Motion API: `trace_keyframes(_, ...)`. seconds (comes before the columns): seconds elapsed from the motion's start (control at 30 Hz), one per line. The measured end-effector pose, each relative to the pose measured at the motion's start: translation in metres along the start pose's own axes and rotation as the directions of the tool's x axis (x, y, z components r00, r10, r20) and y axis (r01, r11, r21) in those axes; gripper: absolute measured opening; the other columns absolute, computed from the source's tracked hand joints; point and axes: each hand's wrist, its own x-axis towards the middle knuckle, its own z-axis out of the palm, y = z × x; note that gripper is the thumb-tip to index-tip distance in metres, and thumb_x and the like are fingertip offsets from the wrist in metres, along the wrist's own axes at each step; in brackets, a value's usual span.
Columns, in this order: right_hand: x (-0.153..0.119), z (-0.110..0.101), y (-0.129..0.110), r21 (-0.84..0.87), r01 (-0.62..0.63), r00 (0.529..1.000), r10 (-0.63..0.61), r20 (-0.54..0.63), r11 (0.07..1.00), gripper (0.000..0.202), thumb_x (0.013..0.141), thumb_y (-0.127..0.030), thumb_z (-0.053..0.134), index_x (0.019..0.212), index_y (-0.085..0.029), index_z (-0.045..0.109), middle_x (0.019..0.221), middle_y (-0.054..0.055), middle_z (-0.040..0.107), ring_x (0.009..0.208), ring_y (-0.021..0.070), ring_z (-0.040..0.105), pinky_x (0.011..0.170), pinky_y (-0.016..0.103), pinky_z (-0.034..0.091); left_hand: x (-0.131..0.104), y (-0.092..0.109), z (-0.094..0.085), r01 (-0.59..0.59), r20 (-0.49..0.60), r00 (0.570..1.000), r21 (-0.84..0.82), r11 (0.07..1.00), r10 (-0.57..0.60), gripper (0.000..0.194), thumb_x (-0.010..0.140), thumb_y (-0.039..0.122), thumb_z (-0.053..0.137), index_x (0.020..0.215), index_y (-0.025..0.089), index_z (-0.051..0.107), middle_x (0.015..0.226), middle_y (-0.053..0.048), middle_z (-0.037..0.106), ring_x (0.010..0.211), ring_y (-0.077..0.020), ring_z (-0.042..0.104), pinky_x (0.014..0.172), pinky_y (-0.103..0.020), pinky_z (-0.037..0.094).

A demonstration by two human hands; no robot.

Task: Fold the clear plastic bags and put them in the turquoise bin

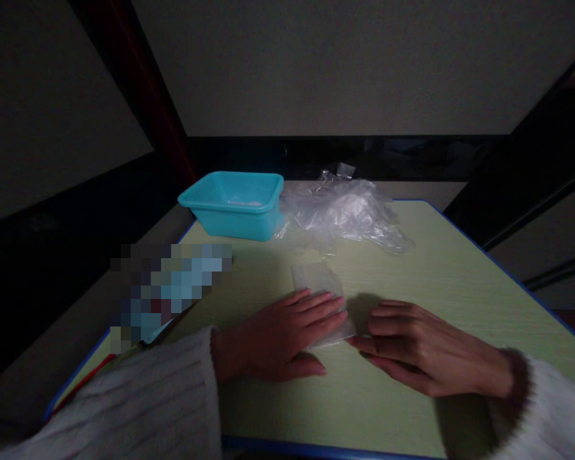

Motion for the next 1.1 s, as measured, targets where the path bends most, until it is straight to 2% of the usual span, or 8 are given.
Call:
trace_keyframes(0.1,0.0003,0.0009,-0.0003,0.018,-0.018,0.999,0.017,0.044,1.000,0.031,0.091,-0.021,0.036,0.102,-0.013,0.064,0.076,0.007,0.062,0.071,0.0200,0.051,0.068,0.035,0.039,-0.0005,-0.0001,0.0002,-0.012,0.008,1.000,-0.002,1.000,0.012,0.066,0.089,0.052,0.036,0.141,0.013,0.023,0.149,-0.012,0.018,0.138,-0.0233,0.009,0.112,-0.041,0.009)
trace_keyframes(0.3,0.0013,0.0013,0.0000,0.046,-0.029,0.998,0.027,0.052,0.999,0.030,0.090,-0.021,0.038,0.099,-0.013,0.065,0.078,0.008,0.064,0.074,0.0214,0.054,0.072,0.037,0.042,-0.0012,-0.0003,0.0002,-0.012,0.013,1.000,-0.017,1.000,0.012,0.065,0.088,0.054,0.036,0.140,0.017,0.025,0.149,-0.013,0.019,0.138,-0.0269,0.012,0.110,-0.045,0.011)
trace_keyframes(0.6,0.0021,0.0003,0.0003,0.048,-0.032,0.998,0.029,0.048,0.998,0.027,0.089,-0.021,0.039,0.094,-0.014,0.065,0.077,0.008,0.064,0.074,0.0202,0.053,0.070,0.035,0.042,-0.0024,-0.0008,0.0005,-0.026,-0.011,1.000,-0.024,0.999,0.026,0.065,0.087,0.054,0.037,0.140,0.017,0.027,0.149,-0.013,0.020,0.137,-0.0271,0.013,0.110,-0.046,0.013)
trace_keyframes(0.73,0.0022,0.0012,0.0000,0.055,-0.030,0.998,0.027,0.052,0.998,0.027,0.089,-0.020,0.039,0.093,-0.014,0.064,0.078,0.007,0.065,0.074,0.0203,0.054,0.072,0.036,0.042,-0.0028,-0.0009,-0.0005,-0.019,0.012,1.000,-0.017,1.000,0.020,0.067,0.086,0.056,0.039,0.141,0.018,0.025,0.149,-0.013,0.019,0.137,-0.0279,0.013,0.110,-0.046,0.013)
trace_keyframes(0.8,0.0012,0.0013,0.0003,0.055,-0.011,1.000,0.010,0.025,0.998,0.028,0.090,-0.020,0.037,0.094,-0.013,0.065,0.077,0.007,0.065,0.073,0.0197,0.054,0.073,0.036,0.042,-0.0027,-0.0007,-0.0008,-0.020,0.015,1.000,-0.013,1.000,0.020,0.067,0.086,0.056,0.039,0.141,0.019,0.026,0.149,-0.013,0.018,0.137,-0.0286,0.013,0.110,-0.047,0.013)
trace_keyframes(0.97,-0.0018,-0.0009,0.0022,0.028,0.047,0.988,-0.042,-0.146,0.999,0.032,0.092,-0.022,0.035,0.096,-0.013,0.065,0.069,0.007,0.063,0.068,0.0188,0.053,0.068,0.033,0.042,-0.0026,-0.0003,-0.0001,-0.014,0.013,1.000,0.000,1.000,0.014,0.066,0.085,0.057,0.039,0.140,0.023,0.028,0.150,-0.014,0.016,0.137,-0.0292,0.012,0.110,-0.047,0.013)
trace_keyframes(1.1,-0.0021,0.0000,0.0036,0.028,0.032,0.994,-0.029,-0.110,0.999,0.032,0.093,-0.023,0.035,0.097,-0.013,0.064,0.070,0.007,0.064,0.070,0.0191,0.054,0.068,0.033,0.041,-0.0029,-0.0005,0.0000,-0.013,0.013,1.000,-0.002,1.000,0.013,0.066,0.085,0.057,0.039,0.139,0.022,0.029,0.150,-0.014,0.016,0.137,-0.0291,0.012,0.110,-0.047,0.012)
